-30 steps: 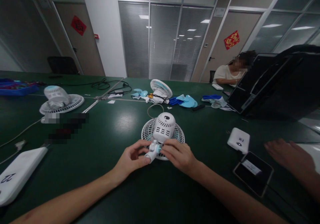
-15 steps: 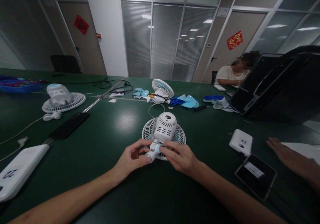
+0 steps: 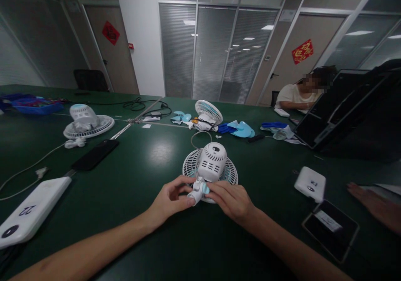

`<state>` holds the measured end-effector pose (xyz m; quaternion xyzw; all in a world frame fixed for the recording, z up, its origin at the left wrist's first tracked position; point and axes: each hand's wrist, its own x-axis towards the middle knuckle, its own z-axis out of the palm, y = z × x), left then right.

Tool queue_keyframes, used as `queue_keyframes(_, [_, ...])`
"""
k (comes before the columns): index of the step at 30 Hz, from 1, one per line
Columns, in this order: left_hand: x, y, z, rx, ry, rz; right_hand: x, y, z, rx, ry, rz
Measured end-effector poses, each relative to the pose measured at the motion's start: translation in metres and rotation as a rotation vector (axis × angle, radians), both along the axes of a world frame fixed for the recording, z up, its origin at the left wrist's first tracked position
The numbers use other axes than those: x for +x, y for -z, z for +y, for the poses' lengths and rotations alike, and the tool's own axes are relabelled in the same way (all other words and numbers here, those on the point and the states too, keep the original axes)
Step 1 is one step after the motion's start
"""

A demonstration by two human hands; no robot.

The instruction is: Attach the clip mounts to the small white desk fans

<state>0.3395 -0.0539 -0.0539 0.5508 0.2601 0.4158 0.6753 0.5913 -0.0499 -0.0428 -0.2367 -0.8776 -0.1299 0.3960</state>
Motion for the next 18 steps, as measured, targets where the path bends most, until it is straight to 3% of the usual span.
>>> queue_keyframes(4, [0.001, -0.002, -0.001, 0.014, -0.025, 0.013, -0.003, -0.001, -0.002, -0.089, 0.066, 0.035])
queue_keyframes(11, [0.000, -0.006, -0.004, -0.038, -0.013, 0.018, 0.011, -0.001, 0.000, 0.038, -0.012, -0.083])
queue_keyframes(18, [-0.001, -0.001, -0.003, -0.009, -0.013, 0.006, 0.000, -0.002, 0.000, -0.057, 0.058, -0.008])
